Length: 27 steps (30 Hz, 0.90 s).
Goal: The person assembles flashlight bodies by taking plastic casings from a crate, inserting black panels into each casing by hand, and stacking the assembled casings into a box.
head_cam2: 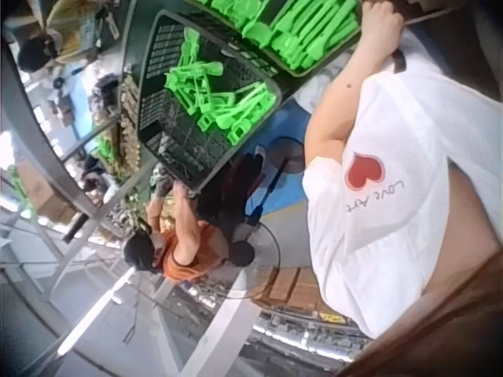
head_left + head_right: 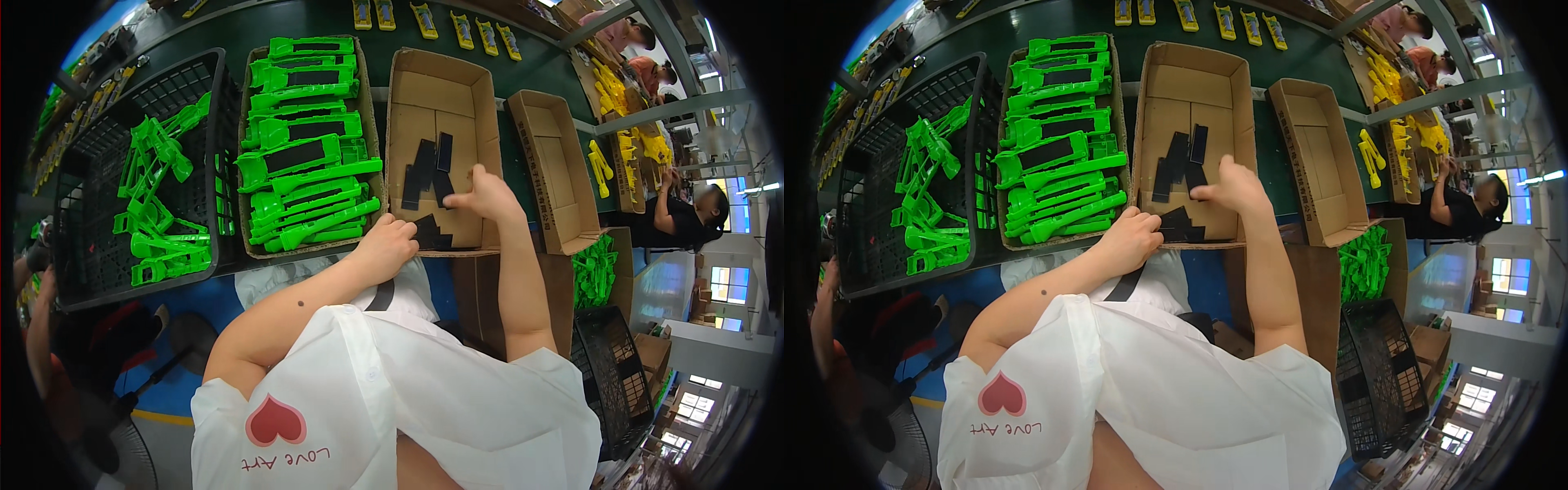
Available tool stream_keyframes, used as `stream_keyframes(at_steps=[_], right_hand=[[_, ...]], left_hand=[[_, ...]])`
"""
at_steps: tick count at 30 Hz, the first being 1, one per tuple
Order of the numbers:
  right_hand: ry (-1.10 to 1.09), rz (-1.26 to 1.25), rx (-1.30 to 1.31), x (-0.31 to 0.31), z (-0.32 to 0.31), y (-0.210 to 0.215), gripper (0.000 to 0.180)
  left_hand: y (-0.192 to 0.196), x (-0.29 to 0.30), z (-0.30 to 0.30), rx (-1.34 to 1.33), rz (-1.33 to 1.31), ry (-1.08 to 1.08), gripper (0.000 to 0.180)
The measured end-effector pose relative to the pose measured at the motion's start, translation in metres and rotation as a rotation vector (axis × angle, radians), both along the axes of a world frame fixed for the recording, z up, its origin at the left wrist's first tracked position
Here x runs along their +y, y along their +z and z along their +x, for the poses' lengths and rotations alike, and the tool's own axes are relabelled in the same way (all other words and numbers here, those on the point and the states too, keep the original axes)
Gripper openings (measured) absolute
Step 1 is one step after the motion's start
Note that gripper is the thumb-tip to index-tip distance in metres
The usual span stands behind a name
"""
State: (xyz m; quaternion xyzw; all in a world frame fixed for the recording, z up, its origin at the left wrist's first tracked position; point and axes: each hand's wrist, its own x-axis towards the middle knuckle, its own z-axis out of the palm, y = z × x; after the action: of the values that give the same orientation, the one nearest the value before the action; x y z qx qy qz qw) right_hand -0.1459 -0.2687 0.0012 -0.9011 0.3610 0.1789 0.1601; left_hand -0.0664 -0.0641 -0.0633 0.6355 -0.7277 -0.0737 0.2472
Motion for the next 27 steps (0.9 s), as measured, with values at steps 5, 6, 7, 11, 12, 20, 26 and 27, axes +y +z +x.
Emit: stream_keyframes(at_steps=[5, 6, 7, 11, 12, 20, 26, 27], right_hand=[[0.263, 0.034, 0.173, 0.041, -0.021, -0.038, 0.071], [0.267, 0.033, 0.118, 0.041, -0.020, -0.045, 0.068], [0.235, 0.040, -0.090, 0.036, -0.021, -0.048, 0.054], [-0.085, -0.283, -0.449, 0.014, -0.009, -0.048, 0.035], [-0.105, -0.323, -0.283, 0.016, -0.006, -0.037, 0.037], [-0.114, -0.322, -0.237, -0.001, -0.003, -0.047, 0.039], [-0.123, -0.538, -0.011, -0.022, -0.004, -0.070, 0.026], [-0.148, -0.579, -0.030, -0.026, -0.001, -0.072, 0.022]], left_hand=[[-0.001, -0.003, -0.008, 0.010, -0.052, 0.057, 0.008], [-0.002, -0.005, -0.010, 0.002, -0.098, 0.069, 0.007], [-0.002, -0.006, -0.012, -0.007, -0.144, 0.082, 0.008], [-0.001, -0.007, -0.010, 0.067, -0.159, 0.085, 0.009], [-0.003, -0.005, -0.007, 0.074, -0.177, 0.068, 0.011], [-0.003, -0.006, -0.010, 0.050, -0.077, 0.038, 0.017], [-0.005, -0.008, -0.010, 0.022, -0.107, 0.031, 0.018], [-0.005, -0.008, -0.010, 0.017, -0.087, 0.033, 0.018]])
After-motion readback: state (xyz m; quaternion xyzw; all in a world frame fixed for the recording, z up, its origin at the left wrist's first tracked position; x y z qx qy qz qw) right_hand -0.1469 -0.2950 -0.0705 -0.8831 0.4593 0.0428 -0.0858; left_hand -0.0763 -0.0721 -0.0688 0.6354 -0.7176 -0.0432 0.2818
